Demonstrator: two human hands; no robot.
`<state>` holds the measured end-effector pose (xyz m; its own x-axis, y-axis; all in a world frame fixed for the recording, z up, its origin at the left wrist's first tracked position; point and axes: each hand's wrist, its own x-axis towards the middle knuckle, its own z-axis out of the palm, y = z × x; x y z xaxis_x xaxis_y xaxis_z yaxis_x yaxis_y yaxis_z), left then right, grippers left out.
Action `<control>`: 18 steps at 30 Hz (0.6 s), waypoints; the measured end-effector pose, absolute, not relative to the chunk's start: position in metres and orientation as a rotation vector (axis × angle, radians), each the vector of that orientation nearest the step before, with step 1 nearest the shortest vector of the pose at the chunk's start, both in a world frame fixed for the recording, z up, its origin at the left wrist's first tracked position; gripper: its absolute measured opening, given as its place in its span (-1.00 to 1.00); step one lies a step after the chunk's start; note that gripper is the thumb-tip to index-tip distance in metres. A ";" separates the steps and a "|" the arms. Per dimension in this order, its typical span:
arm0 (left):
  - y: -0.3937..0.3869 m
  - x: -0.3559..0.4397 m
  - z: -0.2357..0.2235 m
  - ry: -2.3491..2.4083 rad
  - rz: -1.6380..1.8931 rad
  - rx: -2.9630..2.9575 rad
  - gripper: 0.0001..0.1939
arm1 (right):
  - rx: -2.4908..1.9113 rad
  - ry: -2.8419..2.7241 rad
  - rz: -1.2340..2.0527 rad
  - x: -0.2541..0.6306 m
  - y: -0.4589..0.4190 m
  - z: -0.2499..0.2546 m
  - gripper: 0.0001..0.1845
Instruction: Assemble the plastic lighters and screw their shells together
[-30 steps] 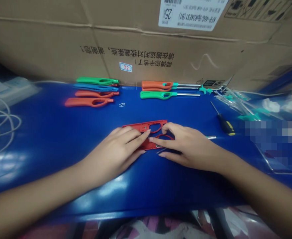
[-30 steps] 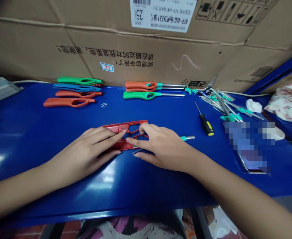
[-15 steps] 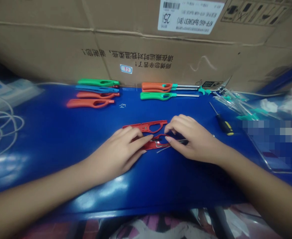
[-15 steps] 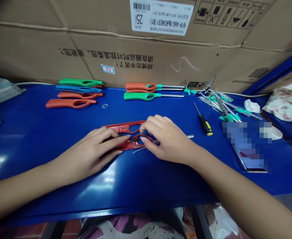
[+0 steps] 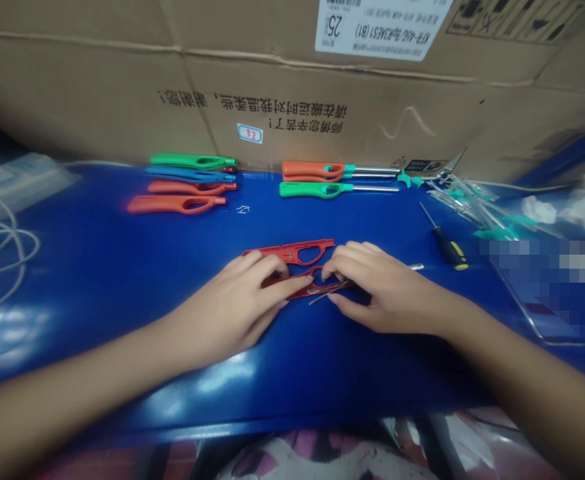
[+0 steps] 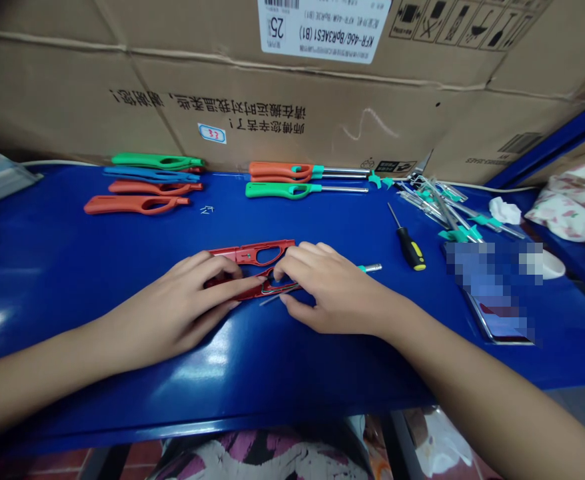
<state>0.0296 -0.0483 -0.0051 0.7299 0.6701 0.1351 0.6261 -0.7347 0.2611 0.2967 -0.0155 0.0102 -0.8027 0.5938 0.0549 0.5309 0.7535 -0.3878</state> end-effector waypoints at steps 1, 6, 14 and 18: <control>-0.048 0.029 -0.004 1.027 0.302 2.749 -0.53 | -0.883 -2.771 0.553 0.298 -0.015 0.011 -0.83; -0.048 0.028 -0.003 1.018 0.255 2.810 -0.51 | -0.815 -2.781 0.561 0.303 -0.013 0.012 -0.87; -0.049 0.028 -0.002 1.021 0.274 2.820 -0.50 | -0.810 -2.772 0.565 0.305 -0.011 0.009 -0.87; -0.049 0.027 -0.001 1.023 0.280 2.832 -0.52 | -0.823 -2.758 0.589 0.304 -0.012 0.009 -0.88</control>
<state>0.0275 -0.0490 -0.0010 0.7549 0.6422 0.1331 0.6204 -0.7651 0.1725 0.3041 -0.0117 0.0095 -0.8240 0.5611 0.0784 0.4801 0.7650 -0.4294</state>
